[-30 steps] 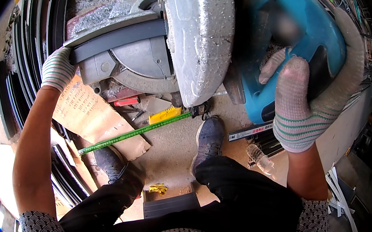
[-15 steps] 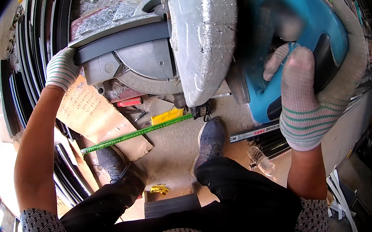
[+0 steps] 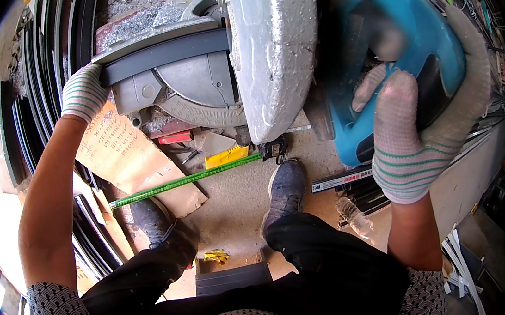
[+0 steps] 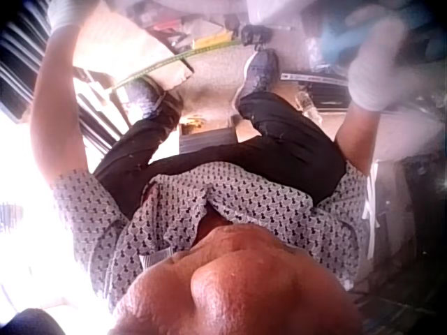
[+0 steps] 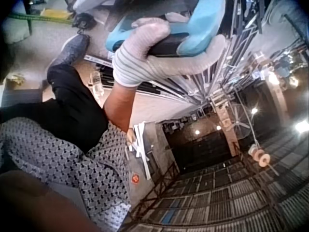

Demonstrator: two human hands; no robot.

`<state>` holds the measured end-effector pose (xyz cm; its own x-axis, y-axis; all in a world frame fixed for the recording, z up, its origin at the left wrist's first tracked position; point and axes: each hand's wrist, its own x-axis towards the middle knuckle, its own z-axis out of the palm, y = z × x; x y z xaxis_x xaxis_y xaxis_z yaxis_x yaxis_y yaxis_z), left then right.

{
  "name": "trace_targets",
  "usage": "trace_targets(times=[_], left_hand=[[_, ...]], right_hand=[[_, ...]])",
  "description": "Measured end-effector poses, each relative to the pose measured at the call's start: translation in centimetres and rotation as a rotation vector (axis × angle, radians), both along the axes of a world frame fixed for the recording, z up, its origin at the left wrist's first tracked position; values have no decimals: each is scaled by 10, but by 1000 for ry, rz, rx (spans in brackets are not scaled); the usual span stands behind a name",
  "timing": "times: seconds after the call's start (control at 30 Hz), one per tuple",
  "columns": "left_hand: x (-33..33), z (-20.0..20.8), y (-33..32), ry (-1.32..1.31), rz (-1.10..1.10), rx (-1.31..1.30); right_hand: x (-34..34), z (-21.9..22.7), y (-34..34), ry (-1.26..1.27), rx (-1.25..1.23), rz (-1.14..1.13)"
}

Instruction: The person measures and marks a long metal profile using a tape measure and a marker. They then position the profile on a miter saw and cut it. The process is repeated for a second profile, which is also measured, marked, and cut. Finally, the person writes identification numbers on the cut pieces.

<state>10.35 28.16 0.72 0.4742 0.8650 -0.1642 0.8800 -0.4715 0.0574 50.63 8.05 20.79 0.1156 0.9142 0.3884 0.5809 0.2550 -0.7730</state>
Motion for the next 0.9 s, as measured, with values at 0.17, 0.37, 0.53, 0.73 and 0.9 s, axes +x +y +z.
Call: trace_targets(times=[0.17,0.37,0.53,0.73,0.9], left_hand=[[0,1,0,11,-15,8],[2,2,-1,-24,-19,27],[2,3,-3,-19,-17,40],[1,1,-3,-3,-14,33],[6,5,-3,0,-14,26]], right_hand=[[0,-6,-2,-49,42,-48],[-4,-1,-4,-27,5,-82],[3,-5,-2,-85,53,-72],[-4,-6,-4,-10,26,-128],[-2,-7,-3,-2,42,-97]])
